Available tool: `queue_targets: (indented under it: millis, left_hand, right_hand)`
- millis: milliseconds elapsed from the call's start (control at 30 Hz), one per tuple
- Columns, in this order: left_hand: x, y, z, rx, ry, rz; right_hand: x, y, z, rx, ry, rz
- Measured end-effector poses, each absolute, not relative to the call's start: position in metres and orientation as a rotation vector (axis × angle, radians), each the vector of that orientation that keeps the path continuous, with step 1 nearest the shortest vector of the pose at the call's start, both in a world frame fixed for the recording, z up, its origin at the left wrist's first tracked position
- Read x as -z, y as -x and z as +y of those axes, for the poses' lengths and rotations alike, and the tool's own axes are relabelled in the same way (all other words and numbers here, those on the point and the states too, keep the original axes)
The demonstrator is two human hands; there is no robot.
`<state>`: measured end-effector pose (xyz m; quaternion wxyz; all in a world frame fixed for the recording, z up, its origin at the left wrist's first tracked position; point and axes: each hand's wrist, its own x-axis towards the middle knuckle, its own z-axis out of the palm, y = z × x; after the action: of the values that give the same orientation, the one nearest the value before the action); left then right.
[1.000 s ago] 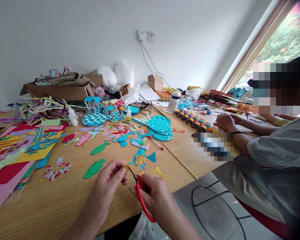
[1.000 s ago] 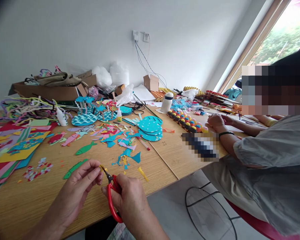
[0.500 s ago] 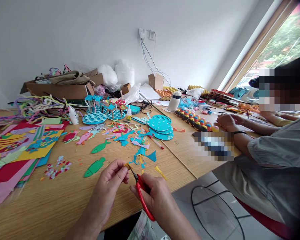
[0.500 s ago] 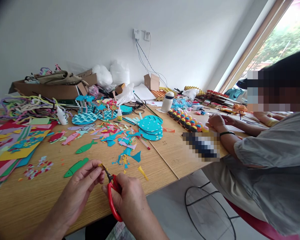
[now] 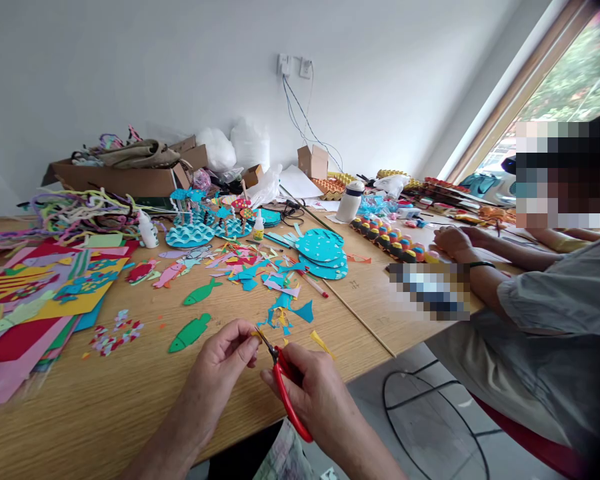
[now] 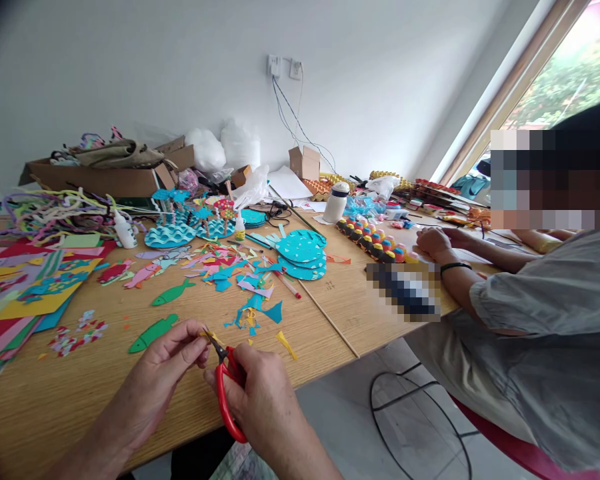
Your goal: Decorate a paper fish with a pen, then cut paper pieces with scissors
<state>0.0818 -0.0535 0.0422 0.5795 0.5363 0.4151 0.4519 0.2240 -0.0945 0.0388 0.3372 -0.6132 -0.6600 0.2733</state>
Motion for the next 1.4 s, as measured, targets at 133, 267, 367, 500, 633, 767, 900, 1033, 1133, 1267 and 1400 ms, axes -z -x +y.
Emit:
queue_targets:
  millis: [133,267,367,500,633,767,900,1033,1133,1267,1400]
  left_hand:
    - [-0.043,-0.081,-0.052,-1.085,-1.236,0.993]
    - [-0.045,-0.081,-0.051,-1.098,-1.236,0.997]
    - [-0.046,-0.081,-0.052,-1.085,-1.253,0.999]
    - [-0.046,-0.08,-0.053,-1.081,-1.243,0.998]
    - [-0.045,-0.079,-0.052,-1.086,-1.228,0.995]
    - [-0.042,-0.079,-0.049,-1.092,-1.224,0.982]
    - [-0.04,-0.079,-0.051,-1.096,-1.195,0.974]
    - [-0.035,-0.08,-0.053,-1.081,-1.177,0.968]
    - [-0.032,-0.08,-0.053,-1.069,-1.21,0.979]
    - [-0.035,-0.08,-0.052,-1.043,-1.255,0.986]
    - [-0.039,-0.08,-0.051,-1.019,-1.31,0.986]
  right_hand:
    - [-0.037,-0.226,-0.095,-0.71,1.593,-1.749]
    - [-0.034,-0.229,-0.095,-0.703,1.6,-1.778]
    - [-0.034,-0.23,-0.096,-0.702,1.614,-1.786]
    - [-0.034,-0.23,-0.096,-0.711,1.639,-1.79]
    - [-0.033,-0.229,-0.096,-0.711,1.639,-1.796]
    - [-0.031,-0.23,-0.096,-0.725,1.639,-1.799]
    - [-0.03,-0.229,-0.094,-0.74,1.628,-1.777]
    - [-0.03,-0.227,-0.093,-0.753,1.632,-1.768]
    - [-0.032,-0.226,-0.094,-0.767,1.631,-1.769]
    - [-0.035,-0.226,-0.095,-0.782,1.647,-1.762]
    - [-0.035,-0.227,-0.096,-0.768,1.654,-1.768]
